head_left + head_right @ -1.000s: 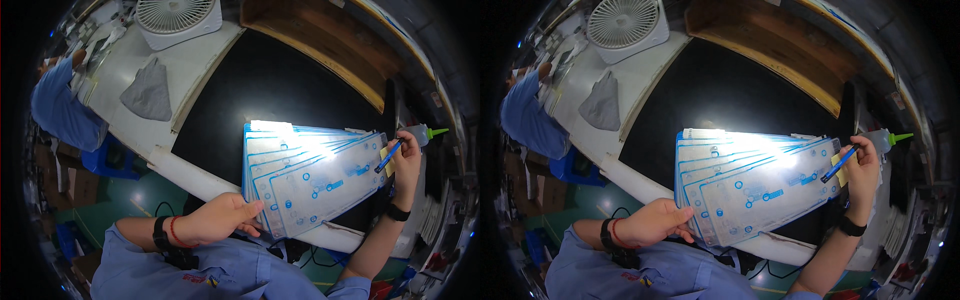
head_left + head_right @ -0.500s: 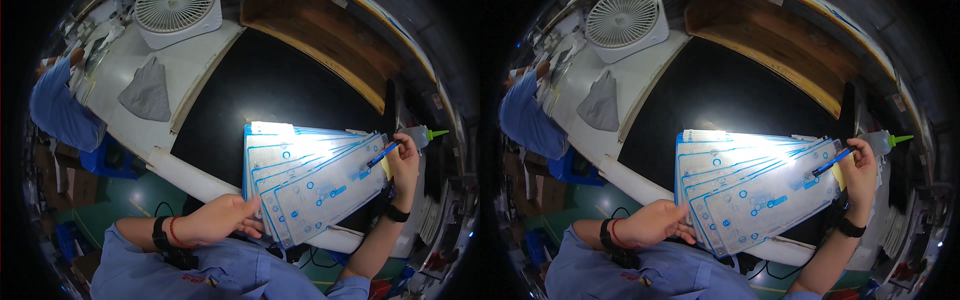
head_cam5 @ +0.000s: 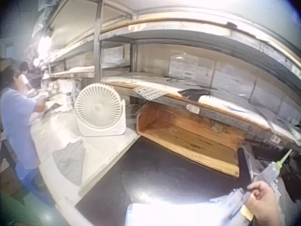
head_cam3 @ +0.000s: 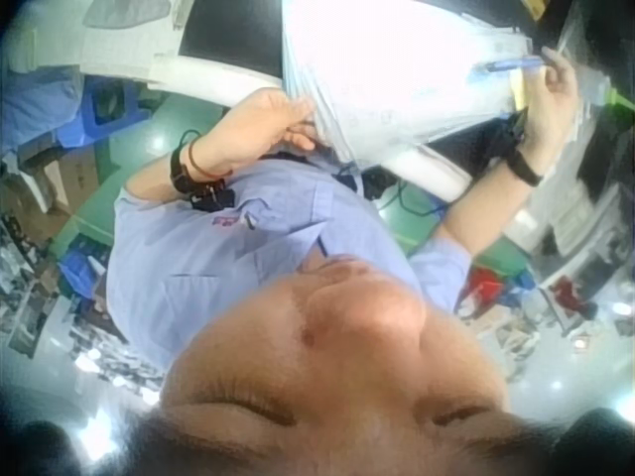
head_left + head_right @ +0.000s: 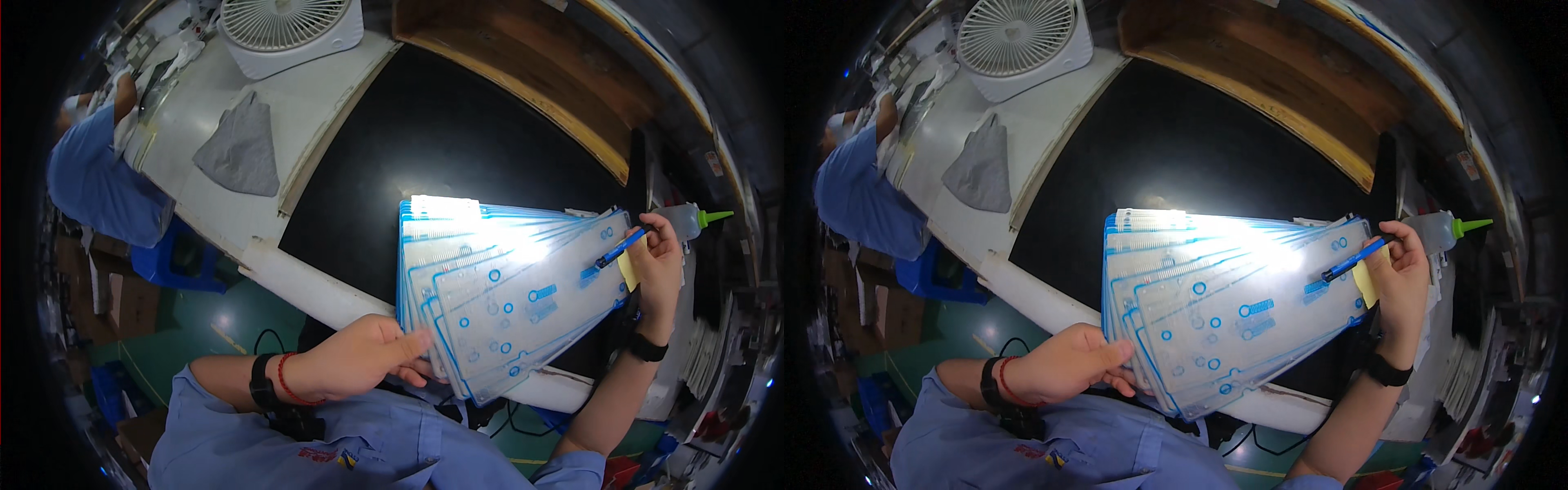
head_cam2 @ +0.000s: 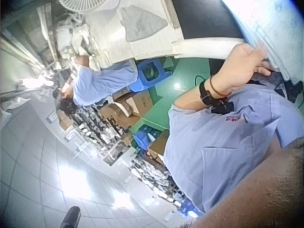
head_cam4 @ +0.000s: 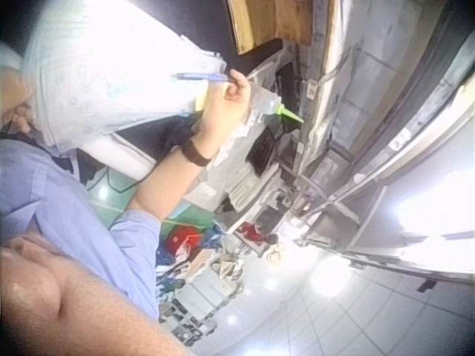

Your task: Inspecting transparent plastic/metal sheets, marking them with a pen, and organizing them in a stack.

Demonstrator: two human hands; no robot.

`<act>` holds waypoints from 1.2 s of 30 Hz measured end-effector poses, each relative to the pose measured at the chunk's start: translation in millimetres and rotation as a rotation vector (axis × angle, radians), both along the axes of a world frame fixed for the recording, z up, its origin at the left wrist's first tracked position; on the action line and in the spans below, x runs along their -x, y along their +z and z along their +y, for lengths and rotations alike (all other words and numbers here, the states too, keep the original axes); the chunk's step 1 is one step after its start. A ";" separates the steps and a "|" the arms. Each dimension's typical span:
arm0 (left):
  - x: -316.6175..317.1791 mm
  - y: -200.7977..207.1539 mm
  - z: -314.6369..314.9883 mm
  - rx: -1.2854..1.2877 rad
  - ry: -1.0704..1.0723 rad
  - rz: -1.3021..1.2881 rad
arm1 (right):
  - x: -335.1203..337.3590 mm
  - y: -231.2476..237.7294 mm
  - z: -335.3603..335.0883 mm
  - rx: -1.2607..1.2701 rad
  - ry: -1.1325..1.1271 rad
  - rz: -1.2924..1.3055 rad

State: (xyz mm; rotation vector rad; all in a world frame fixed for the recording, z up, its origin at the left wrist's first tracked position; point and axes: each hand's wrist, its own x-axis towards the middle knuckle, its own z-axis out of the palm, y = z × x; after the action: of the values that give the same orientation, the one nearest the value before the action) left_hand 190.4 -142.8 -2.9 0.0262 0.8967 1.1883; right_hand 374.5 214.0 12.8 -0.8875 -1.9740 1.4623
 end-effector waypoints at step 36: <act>1.6 -2.0 -0.1 -0.062 -0.111 0.157 | -0.3 -0.7 -0.3 0.011 -0.024 0.026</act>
State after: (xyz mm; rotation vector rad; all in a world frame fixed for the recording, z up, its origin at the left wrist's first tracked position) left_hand 188.8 -142.9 -4.9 0.2194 0.9826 1.1206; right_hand 374.8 213.8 12.1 -0.8892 -1.9325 1.4651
